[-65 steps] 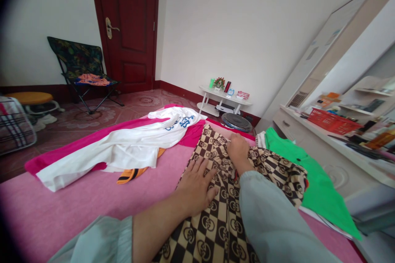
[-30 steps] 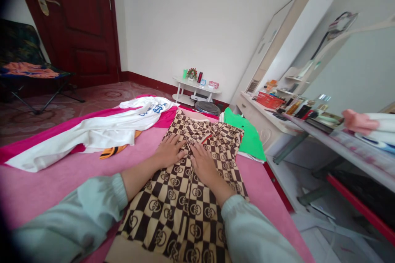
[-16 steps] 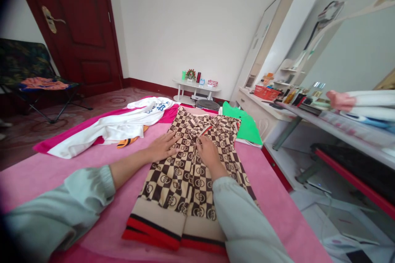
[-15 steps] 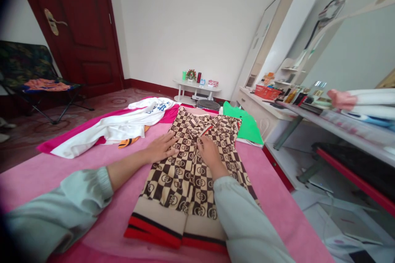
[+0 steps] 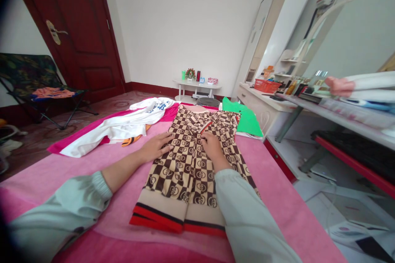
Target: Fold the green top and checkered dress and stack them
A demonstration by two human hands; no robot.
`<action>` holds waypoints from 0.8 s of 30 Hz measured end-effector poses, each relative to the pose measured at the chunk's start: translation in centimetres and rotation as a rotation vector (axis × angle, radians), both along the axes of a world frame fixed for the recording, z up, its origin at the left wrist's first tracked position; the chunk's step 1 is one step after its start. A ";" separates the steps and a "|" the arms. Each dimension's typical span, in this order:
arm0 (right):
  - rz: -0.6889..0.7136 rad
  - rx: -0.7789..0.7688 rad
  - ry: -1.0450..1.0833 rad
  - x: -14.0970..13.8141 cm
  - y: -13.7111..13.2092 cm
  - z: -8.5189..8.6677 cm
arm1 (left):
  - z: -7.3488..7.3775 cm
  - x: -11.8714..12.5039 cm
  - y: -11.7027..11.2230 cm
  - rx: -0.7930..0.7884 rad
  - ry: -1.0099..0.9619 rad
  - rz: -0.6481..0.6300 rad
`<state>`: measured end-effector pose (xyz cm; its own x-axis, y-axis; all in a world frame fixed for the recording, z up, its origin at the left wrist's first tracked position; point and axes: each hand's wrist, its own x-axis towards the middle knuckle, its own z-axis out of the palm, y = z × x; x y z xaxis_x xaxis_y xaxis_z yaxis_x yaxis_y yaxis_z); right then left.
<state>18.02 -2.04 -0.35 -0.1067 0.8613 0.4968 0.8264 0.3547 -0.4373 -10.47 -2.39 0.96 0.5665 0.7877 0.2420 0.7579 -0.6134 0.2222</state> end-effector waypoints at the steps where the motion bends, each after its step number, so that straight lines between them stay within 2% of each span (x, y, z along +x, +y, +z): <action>1: 0.001 -0.004 0.003 0.0 0.0 0.0 | 0.0 0.0 0.0 -0.004 0.001 0.005; 6: -0.033 -0.016 -0.052 -0.5 -0.6 0.5 | 0.2 0.2 -0.4 -0.007 -0.002 0.018; 9: -0.081 -0.023 -0.154 -1.1 -1.1 0.8 | 0.9 0.4 -0.2 0.007 -0.014 0.027; 11: -0.088 -0.022 -0.207 -1.4 -1.2 0.9 | 1.7 0.5 0.7 0.012 0.000 0.019; 14: -0.089 -0.022 -0.242 -1.6 -1.1 0.9 | 2.7 0.9 3.6 -0.003 0.023 0.078; 17: -0.084 -0.017 -0.236 -1.6 -0.9 1.0 | 3.3 1.9 7.8 -0.023 -0.024 0.175; 21: -0.036 -0.001 -0.148 -1.7 -1.0 1.4 | 3.2 4.1 13.5 0.012 -0.101 0.253; 24: 0.011 0.040 -0.065 -1.8 -1.3 1.8 | 2.6 5.8 16.7 -0.020 -0.107 0.301</action>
